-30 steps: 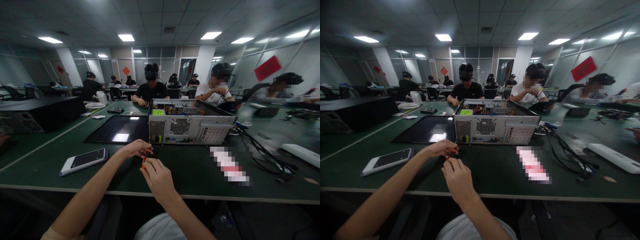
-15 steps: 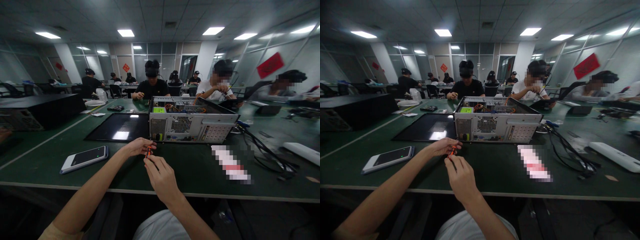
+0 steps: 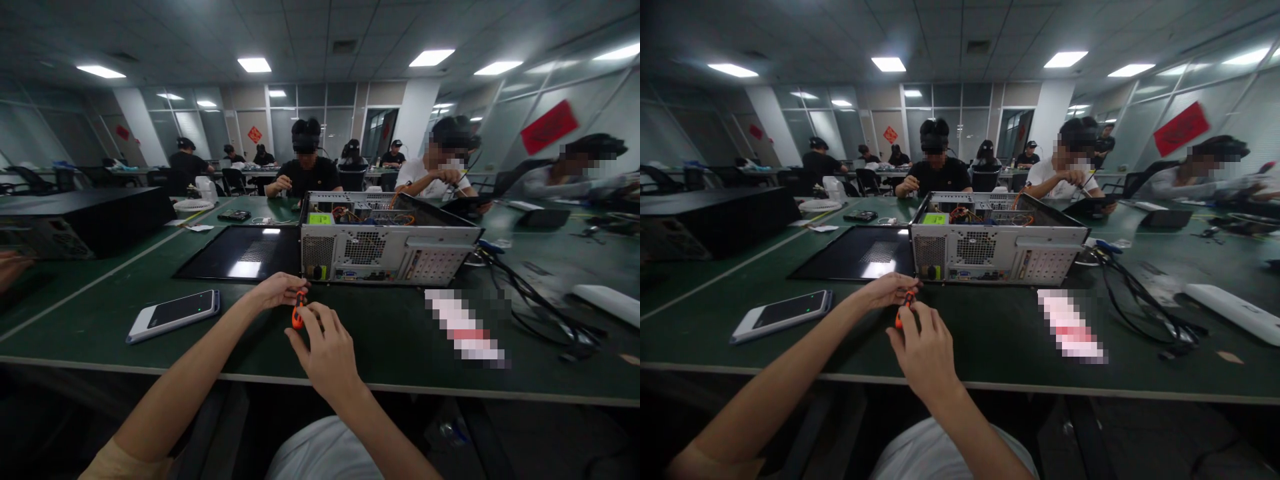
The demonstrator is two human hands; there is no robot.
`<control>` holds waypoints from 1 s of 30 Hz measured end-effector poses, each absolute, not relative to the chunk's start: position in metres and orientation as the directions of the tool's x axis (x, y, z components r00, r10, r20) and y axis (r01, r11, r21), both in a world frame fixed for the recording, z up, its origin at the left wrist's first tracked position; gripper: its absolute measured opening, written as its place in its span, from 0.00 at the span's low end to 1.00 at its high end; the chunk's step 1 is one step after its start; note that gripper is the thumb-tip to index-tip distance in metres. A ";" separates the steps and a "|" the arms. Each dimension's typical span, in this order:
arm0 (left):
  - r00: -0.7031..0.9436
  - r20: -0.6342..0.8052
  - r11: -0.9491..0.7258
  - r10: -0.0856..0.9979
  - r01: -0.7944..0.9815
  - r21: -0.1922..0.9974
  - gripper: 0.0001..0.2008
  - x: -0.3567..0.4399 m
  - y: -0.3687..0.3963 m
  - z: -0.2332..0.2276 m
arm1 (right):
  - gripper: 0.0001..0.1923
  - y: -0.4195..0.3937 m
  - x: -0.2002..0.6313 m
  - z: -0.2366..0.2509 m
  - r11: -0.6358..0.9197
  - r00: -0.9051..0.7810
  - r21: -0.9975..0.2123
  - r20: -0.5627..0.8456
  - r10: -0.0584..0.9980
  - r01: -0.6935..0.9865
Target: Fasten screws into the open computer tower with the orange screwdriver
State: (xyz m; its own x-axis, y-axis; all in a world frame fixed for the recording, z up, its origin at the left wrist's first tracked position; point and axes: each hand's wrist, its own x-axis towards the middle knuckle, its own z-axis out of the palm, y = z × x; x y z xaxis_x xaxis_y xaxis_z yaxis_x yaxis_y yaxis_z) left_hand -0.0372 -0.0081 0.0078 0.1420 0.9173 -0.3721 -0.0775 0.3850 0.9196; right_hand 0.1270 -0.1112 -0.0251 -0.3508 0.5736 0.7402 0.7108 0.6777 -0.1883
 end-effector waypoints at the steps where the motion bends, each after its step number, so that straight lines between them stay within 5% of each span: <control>1: 0.151 -0.376 0.391 0.914 -0.087 0.916 0.05 -0.037 -0.008 0.008 | 0.16 -0.111 0.126 -0.026 0.650 -0.334 -0.216 0.717 0.612 0.728; 4: 0.166 -0.375 0.394 0.912 -0.098 0.914 0.04 -0.037 -0.009 0.008 | 0.13 -0.109 0.125 -0.028 0.640 -0.359 -0.222 0.674 0.646 0.735; 13: 0.103 -0.373 0.365 0.922 0.090 0.927 0.18 -0.038 -0.005 0.004 | 0.09 -0.108 0.128 -0.031 0.731 -0.359 -0.181 0.778 0.515 0.658; 24: 0.179 -0.401 0.410 0.898 -0.018 0.912 0.07 -0.038 -0.007 0.005 | 0.18 -0.105 0.127 -0.030 0.839 -0.588 -0.012 0.708 0.391 0.544; 30: 0.230 -0.399 0.429 0.887 -0.094 0.899 0.07 -0.040 -0.005 0.003 | 0.19 -0.110 0.127 -0.024 0.786 -0.552 -0.059 0.680 0.483 0.615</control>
State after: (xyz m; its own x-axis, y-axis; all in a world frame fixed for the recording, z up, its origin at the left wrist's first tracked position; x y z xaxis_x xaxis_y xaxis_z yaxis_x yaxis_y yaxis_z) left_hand -0.0395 -0.0049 0.0030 0.2301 0.8875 -0.3993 -0.0944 0.4287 0.8985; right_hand 0.1266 -0.1099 -0.0243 -0.5520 0.4826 0.6800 0.6149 0.7864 -0.0590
